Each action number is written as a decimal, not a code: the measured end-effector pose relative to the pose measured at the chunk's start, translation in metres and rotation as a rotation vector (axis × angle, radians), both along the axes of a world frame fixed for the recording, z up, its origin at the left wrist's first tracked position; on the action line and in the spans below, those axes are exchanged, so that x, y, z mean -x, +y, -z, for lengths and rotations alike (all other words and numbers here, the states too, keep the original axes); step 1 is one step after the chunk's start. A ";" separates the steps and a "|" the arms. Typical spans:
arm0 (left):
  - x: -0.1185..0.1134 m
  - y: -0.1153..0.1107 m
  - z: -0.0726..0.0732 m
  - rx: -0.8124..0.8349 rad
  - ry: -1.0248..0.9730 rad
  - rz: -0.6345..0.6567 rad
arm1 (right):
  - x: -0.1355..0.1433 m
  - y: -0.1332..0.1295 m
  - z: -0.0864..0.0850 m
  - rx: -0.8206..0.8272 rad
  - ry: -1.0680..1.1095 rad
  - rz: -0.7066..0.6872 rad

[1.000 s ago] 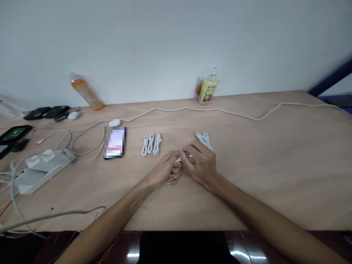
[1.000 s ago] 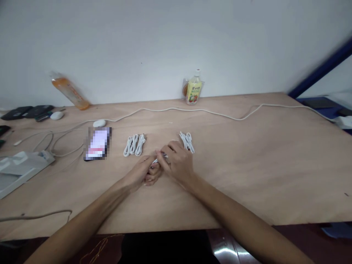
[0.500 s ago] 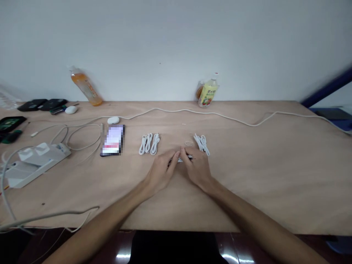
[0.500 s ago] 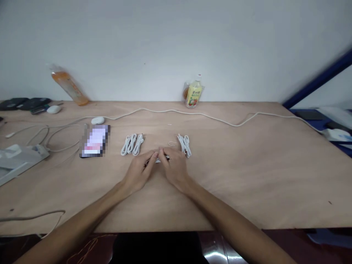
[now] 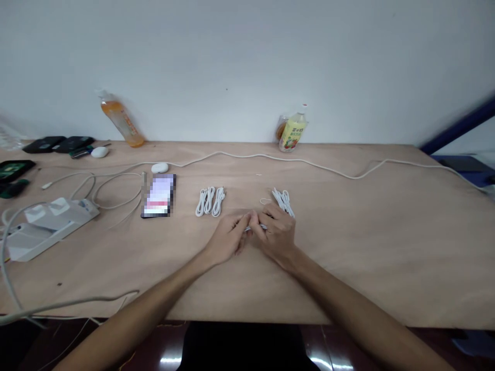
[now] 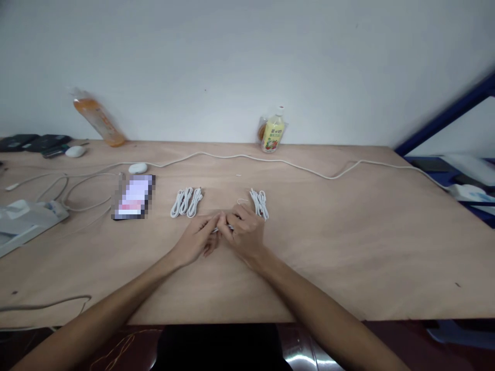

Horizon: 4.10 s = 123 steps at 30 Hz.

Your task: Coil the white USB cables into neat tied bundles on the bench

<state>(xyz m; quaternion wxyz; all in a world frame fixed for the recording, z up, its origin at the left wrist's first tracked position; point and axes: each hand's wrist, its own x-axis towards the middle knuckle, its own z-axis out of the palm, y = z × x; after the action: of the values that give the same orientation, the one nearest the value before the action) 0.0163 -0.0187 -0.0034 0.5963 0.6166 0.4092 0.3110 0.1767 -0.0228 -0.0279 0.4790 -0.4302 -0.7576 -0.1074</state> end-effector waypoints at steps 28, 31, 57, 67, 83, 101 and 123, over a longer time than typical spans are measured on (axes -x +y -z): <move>-0.001 0.007 -0.004 0.090 -0.065 -0.039 | 0.004 0.002 0.017 0.138 0.039 0.018; -0.004 0.007 -0.002 0.165 -0.114 -0.051 | 0.004 0.005 0.015 0.110 0.021 0.011; -0.001 -0.002 0.012 -0.420 0.349 -0.191 | -0.006 0.007 0.007 0.257 0.086 -0.076; 0.001 0.002 0.009 -0.344 0.290 -0.223 | -0.004 0.001 0.004 0.040 -0.075 -0.028; 0.000 -0.004 0.017 -0.579 0.308 -0.151 | -0.005 0.005 0.009 0.164 0.009 -0.071; 0.002 0.005 0.018 -0.569 0.341 -0.157 | -0.002 0.007 0.014 0.235 0.011 -0.060; 0.002 0.003 0.021 -0.609 0.320 -0.084 | -0.008 0.008 0.011 0.277 0.051 -0.135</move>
<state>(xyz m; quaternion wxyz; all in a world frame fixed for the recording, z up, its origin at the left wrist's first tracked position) 0.0139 -0.0160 -0.0242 0.3000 0.7897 0.4109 0.3426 0.1847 -0.0145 -0.0390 0.4404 -0.4430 -0.7798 0.0415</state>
